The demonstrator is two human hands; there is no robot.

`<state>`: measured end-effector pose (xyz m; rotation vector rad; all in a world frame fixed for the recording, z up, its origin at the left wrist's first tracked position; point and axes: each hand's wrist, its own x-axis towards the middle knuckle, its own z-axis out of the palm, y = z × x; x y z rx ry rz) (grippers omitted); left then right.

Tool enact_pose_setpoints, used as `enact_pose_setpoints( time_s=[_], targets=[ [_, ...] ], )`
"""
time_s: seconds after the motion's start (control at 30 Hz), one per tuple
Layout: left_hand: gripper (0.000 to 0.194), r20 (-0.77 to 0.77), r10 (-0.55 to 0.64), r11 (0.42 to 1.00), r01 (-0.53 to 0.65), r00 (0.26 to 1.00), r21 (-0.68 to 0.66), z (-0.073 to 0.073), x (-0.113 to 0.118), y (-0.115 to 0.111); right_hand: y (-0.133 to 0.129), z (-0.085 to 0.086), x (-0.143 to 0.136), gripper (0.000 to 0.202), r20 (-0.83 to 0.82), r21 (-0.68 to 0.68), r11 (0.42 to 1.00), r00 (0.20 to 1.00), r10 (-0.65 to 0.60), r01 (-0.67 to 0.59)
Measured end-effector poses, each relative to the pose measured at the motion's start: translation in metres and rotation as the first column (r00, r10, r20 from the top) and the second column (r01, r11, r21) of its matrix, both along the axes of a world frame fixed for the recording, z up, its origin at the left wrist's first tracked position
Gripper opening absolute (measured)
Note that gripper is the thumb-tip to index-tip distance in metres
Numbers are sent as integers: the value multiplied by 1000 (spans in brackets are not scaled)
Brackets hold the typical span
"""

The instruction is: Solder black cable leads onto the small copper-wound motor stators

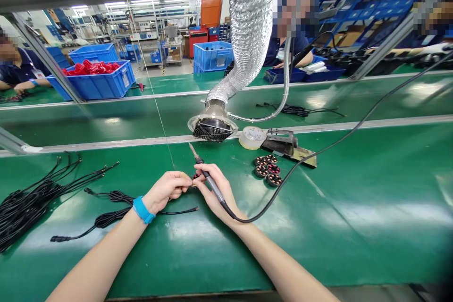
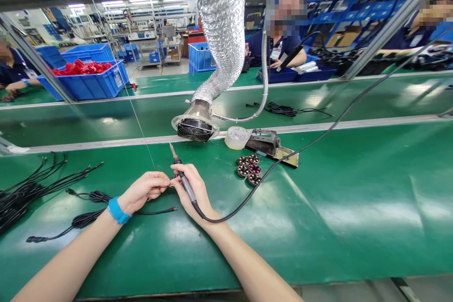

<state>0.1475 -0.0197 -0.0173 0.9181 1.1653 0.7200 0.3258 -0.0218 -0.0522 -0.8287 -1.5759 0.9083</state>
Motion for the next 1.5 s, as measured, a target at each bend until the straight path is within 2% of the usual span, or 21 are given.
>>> enact_pose_setpoints(
  time_s=[0.17,0.33,0.47,0.63,0.73,0.83,1.03,1.5],
  targets=[
    [26,-29,106,994,-106,994,26,-1,8,-1,-1,-2,-2,30,34,44,999,999,-27,25],
    [24,-61,184,978,-176,981,116,-5,8,0,2,1,2,30,1,6,998,998,-61,61],
    [24,-125,243,955,-215,962,205,-9,7,3,7,9,11,32,-86,-92,981,981,-177,169],
    [26,-132,306,934,-270,943,236,-12,8,5,12,18,21,30,-147,-212,936,938,-314,280],
    [27,-145,308,933,-268,940,240,-12,9,5,14,15,23,32,-190,-236,910,902,-388,342],
    [26,-184,299,935,-250,936,252,-12,11,5,17,7,24,33,-205,-202,893,874,-440,402],
    [22,-231,291,930,-218,928,296,-13,12,4,17,1,23,32,-188,-168,908,892,-412,384],
    [18,-243,295,935,-228,924,270,-12,12,2,11,5,21,31,-141,-110,955,946,-291,277]
  ],
)
